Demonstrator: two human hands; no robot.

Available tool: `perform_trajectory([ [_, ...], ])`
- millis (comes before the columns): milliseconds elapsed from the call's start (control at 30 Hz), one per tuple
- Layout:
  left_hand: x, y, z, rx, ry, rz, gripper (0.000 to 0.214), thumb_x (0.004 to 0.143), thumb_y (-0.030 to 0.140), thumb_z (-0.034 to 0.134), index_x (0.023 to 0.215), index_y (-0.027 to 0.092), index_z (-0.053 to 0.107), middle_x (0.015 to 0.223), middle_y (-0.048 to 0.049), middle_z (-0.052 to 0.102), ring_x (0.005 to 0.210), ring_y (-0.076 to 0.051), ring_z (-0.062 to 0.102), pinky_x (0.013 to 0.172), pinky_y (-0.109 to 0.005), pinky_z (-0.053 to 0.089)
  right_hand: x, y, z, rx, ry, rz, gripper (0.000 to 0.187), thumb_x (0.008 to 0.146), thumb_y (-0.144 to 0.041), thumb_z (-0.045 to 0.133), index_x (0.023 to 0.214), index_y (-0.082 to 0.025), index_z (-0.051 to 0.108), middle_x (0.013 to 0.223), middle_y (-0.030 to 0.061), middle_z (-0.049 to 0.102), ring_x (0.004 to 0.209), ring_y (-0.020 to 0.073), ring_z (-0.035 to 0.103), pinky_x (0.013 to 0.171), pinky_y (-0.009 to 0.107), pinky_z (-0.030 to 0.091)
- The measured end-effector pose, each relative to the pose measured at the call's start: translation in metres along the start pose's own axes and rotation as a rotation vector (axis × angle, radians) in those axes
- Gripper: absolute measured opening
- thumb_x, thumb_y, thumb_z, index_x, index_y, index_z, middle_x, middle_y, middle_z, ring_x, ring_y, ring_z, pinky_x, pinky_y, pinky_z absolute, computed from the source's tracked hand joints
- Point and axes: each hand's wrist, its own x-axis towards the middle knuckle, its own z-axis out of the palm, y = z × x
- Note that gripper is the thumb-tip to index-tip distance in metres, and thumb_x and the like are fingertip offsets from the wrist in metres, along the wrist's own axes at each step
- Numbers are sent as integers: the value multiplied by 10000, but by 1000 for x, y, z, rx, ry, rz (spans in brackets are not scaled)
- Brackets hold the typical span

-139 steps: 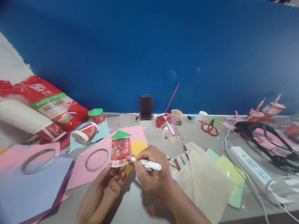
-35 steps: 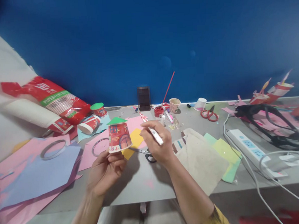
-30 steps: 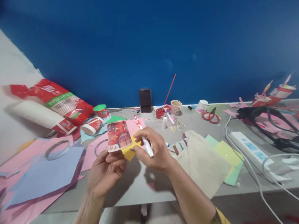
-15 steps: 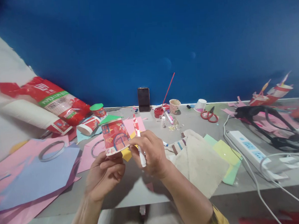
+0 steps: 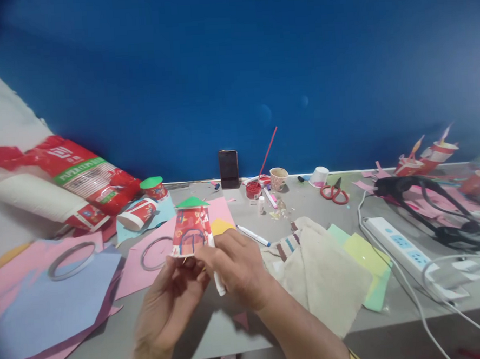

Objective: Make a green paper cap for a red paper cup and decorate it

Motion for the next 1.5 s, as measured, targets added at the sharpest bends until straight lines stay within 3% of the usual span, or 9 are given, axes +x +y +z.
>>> perform_trajectory([
  [100,0,-2,-3,14,10,63,274,653,140,918,864,156,745,734,0,713,704,-165,683,633,-282,597,-1,-3,1,3,-54,-13,332,896,-86,540,1178,-247,612,768,18,593,688,200,532,637,323,436],
  [200,3,0,-5,43,29,93,209,681,133,897,831,143,752,753,-16,734,718,-162,692,642,-270,603,1,-5,0,30,-82,11,311,906,-92,513,1155,-249,613,730,14,586,677,205,528,622,328,438],
  [400,12,3,-9,27,85,57,48,861,93,718,880,123,751,821,-78,779,731,-167,725,655,-270,618,10,-8,-8,117,90,6,340,946,-65,570,1246,-221,600,807,34,696,666,179,587,620,315,480],
  [533,16,4,-10,-7,151,2,134,933,84,616,894,122,739,809,-87,783,725,-171,742,636,-270,624,16,-11,-12,134,134,19,228,1055,-298,533,1198,-197,679,774,55,707,659,182,608,608,311,515],
  [600,16,3,-12,-12,159,-3,152,944,85,599,900,125,738,818,-89,787,742,-177,750,652,-282,632,17,-11,-13,123,151,29,225,1055,-311,534,1153,-185,693,785,68,719,676,184,627,627,314,532],
  [733,17,0,-16,21,127,23,117,916,97,647,951,130,754,895,-94,799,844,-200,763,746,-321,646,16,-12,-13,102,163,87,132,991,-163,565,1079,-196,657,799,57,718,696,188,658,637,319,544],
  [967,17,-4,-23,135,74,88,162,764,162,833,912,126,777,945,-91,793,885,-199,735,839,-340,637,15,-10,-11,82,144,136,81,956,-135,575,980,-198,619,767,43,680,678,179,648,623,308,533],
  [1500,16,-5,-25,374,25,209,162,700,280,887,749,165,784,787,-47,727,840,-189,682,815,-290,581,17,-7,-12,48,193,142,88,954,-117,586,965,-199,617,762,40,687,677,171,634,619,293,520],
])
